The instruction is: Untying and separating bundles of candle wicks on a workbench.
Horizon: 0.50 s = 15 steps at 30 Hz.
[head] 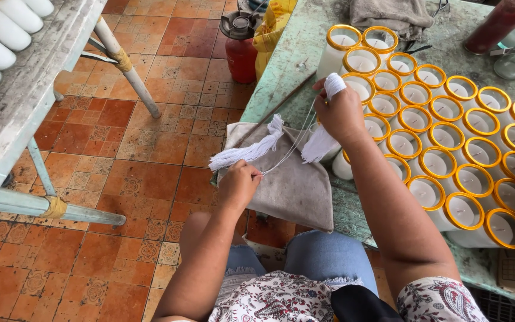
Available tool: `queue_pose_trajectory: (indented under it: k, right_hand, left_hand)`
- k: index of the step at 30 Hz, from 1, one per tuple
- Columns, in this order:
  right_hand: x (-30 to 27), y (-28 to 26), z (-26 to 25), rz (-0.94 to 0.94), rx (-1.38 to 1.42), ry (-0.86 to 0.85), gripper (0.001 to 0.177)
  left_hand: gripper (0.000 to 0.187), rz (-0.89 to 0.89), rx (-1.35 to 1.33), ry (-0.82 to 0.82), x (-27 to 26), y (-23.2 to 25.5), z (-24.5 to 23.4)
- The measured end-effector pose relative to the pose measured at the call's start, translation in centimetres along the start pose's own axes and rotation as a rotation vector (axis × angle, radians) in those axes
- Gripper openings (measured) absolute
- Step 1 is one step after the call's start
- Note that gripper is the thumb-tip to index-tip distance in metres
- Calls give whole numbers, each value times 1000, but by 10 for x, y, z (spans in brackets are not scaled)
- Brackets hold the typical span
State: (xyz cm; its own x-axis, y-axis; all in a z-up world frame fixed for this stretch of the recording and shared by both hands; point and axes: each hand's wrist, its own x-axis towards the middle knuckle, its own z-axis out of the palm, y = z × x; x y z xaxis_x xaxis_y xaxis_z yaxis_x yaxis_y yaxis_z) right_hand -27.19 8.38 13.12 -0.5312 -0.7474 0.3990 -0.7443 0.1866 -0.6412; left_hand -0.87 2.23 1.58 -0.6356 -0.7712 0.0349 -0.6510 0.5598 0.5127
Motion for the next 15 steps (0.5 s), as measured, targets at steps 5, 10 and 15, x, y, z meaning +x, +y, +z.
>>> queue_pose_trajectory:
  k: [5,10,15]
  right_hand:
    - [-2,1,-1,3,6,-7,22]
    - [-1,15,7,15,-11,-33,22]
    - [3,9,-10,180,767,-50,24]
  left_hand:
    - [6,42,84,47,1,-2,23]
    - [7,125,237,155,10,-7,44]
    - [5,154,70,290,18,-11,1]
